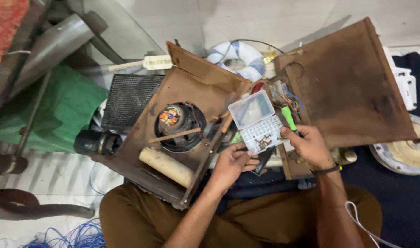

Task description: The person uses a screwdriver to adjust components on a circuit board inside a wooden box. They then remove a speaker from the box and use the screwdriver to scrape or clean the speaker cone.

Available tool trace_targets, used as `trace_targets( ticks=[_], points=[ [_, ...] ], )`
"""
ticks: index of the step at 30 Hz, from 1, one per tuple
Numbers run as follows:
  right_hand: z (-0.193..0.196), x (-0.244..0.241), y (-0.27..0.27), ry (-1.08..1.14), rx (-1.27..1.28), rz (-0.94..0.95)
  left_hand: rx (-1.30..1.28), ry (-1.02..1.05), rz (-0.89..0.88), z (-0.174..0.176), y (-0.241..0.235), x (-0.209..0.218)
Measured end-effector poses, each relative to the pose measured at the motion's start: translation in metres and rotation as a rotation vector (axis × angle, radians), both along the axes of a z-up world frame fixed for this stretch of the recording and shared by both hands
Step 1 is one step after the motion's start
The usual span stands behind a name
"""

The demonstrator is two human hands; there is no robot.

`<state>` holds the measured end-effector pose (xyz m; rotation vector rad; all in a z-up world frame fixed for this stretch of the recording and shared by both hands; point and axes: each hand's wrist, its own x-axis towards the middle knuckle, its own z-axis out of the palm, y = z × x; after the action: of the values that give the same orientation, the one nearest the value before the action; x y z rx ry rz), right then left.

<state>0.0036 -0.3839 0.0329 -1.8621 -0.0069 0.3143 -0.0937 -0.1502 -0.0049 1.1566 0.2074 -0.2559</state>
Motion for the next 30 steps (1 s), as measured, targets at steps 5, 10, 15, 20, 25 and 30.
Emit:
trace_targets(
  ticks=[5, 10, 15, 20, 25, 30],
  points=[
    [-0.013, -0.005, -0.018, 0.027, 0.04, 0.113, -0.055, 0.017, -0.095, -0.035, -0.007, -0.001],
    [-0.011, -0.002, -0.018, -0.025, -0.04, 0.255, -0.019, 0.109, -0.121, -0.046, -0.009, -0.006],
    [-0.008, -0.003, -0.011, -0.197, -0.324, 0.302, -0.05, 0.147, -0.125, -0.051, -0.006, -0.01],
    [-0.008, -0.006, 0.003, -0.42, -0.572, 0.264, -0.063, 0.152, -0.138, -0.06, -0.005, -0.01],
    [-0.012, -0.01, 0.011, -0.424, -0.642, 0.277, -0.116, 0.167, -0.099, -0.07, -0.006, -0.008],
    [-0.008, -0.007, 0.017, -0.496, -0.634, 0.261, -0.093, 0.144, -0.068, -0.074, -0.004, -0.003]
  ],
)
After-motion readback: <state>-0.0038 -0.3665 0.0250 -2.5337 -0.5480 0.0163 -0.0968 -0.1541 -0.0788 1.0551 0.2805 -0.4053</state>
